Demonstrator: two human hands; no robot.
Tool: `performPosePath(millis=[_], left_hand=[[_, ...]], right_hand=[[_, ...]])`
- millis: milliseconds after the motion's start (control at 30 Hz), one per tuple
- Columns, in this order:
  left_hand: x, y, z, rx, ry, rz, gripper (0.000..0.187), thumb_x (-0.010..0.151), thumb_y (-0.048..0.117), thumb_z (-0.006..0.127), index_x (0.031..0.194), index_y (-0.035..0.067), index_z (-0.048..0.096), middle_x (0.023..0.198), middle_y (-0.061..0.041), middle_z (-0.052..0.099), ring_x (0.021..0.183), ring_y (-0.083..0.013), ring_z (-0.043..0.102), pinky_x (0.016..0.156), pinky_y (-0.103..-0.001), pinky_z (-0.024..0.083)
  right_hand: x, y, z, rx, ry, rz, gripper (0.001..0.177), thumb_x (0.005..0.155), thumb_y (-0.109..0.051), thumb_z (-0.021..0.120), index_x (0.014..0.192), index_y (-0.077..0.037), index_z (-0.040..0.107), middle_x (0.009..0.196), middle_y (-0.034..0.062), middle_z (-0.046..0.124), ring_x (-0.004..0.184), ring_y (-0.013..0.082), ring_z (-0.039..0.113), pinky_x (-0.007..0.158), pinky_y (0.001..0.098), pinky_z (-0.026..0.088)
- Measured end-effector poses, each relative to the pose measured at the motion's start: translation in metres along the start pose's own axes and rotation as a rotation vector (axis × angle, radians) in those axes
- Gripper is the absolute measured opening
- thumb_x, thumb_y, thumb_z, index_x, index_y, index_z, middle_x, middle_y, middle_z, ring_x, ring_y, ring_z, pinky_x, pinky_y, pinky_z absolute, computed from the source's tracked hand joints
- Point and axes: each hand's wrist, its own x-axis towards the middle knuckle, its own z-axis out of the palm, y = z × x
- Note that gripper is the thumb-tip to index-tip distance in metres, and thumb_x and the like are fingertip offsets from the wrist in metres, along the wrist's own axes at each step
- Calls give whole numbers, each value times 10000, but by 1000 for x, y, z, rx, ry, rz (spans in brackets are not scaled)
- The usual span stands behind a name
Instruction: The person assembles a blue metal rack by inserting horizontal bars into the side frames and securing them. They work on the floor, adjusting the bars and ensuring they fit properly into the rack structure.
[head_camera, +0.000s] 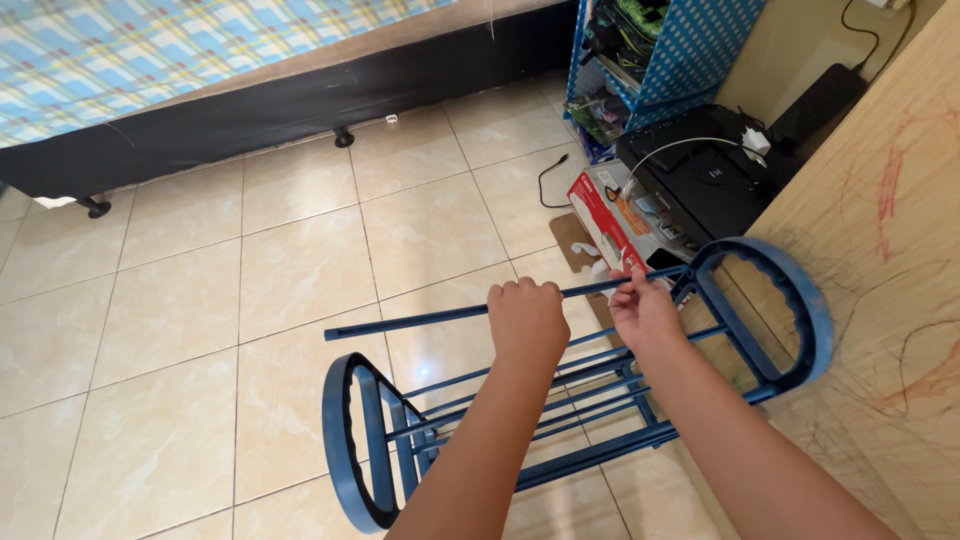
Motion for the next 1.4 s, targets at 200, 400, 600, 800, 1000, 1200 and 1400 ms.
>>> performPosePath(millis=[200, 400, 600, 800, 1000, 1200, 1400], left_hand=[[0, 3, -5, -18, -69, -41, 119, 885, 192, 680, 825, 150, 774, 809, -78, 707, 788, -265, 674, 752, -409, 439], [-1, 3, -7, -38, -64, -48, 130, 879, 210, 684, 818, 151, 782, 804, -78, 710, 785, -269, 682, 749, -417, 440], [-3, 3, -3, -55, -107, -77, 159, 918, 237, 663, 857, 158, 787, 823, -73, 719, 800, -264, 688, 759, -422, 445], [-4, -2, 4, -85, -145, -95, 158, 926, 251, 655, 902, 176, 792, 839, -75, 727, 817, -271, 697, 751, -433, 451], [-11, 0, 6, -100, -157, -126, 162, 927, 243, 653, 884, 174, 793, 825, -77, 731, 804, -274, 705, 748, -437, 456], [-12, 5, 2, -95, -168, -124, 186, 944, 250, 645, 869, 161, 790, 821, -79, 727, 805, -276, 705, 751, -434, 459], [-11, 9, 0, -82, -180, -135, 137, 901, 222, 665, 865, 166, 784, 832, -78, 729, 810, -273, 704, 751, -433, 457]], right_hand=[[-12, -3, 5, -11, 34, 0, 189, 1078, -174, 523, 1175, -18, 570, 948, 117, 693, 656, 62, 562, 579, 202, 453], [-14, -2, 1, -24, 27, -10, 179, 1072, -155, 537, 1159, -4, 579, 943, 123, 692, 644, 68, 560, 571, 208, 459], [-8, -4, -8, -47, 12, -22, 177, 1072, -154, 537, 1163, -14, 593, 935, 97, 681, 641, 68, 558, 568, 207, 459], [-3, -4, -12, -61, 78, 20, 161, 1071, -149, 520, 1154, -29, 587, 935, 95, 680, 650, 72, 546, 567, 218, 446], [2, 0, -18, -46, 110, 30, 151, 1075, -152, 515, 1138, -32, 581, 911, 90, 666, 633, 73, 510, 555, 222, 416], [4, 4, -25, -70, 117, 21, 190, 1083, -175, 510, 1138, -12, 589, 905, 96, 664, 631, 69, 500, 551, 225, 411], [-1, 0, -19, -66, 54, -8, 144, 1072, -151, 536, 1136, -40, 600, 901, 82, 649, 632, 74, 511, 560, 220, 426]])
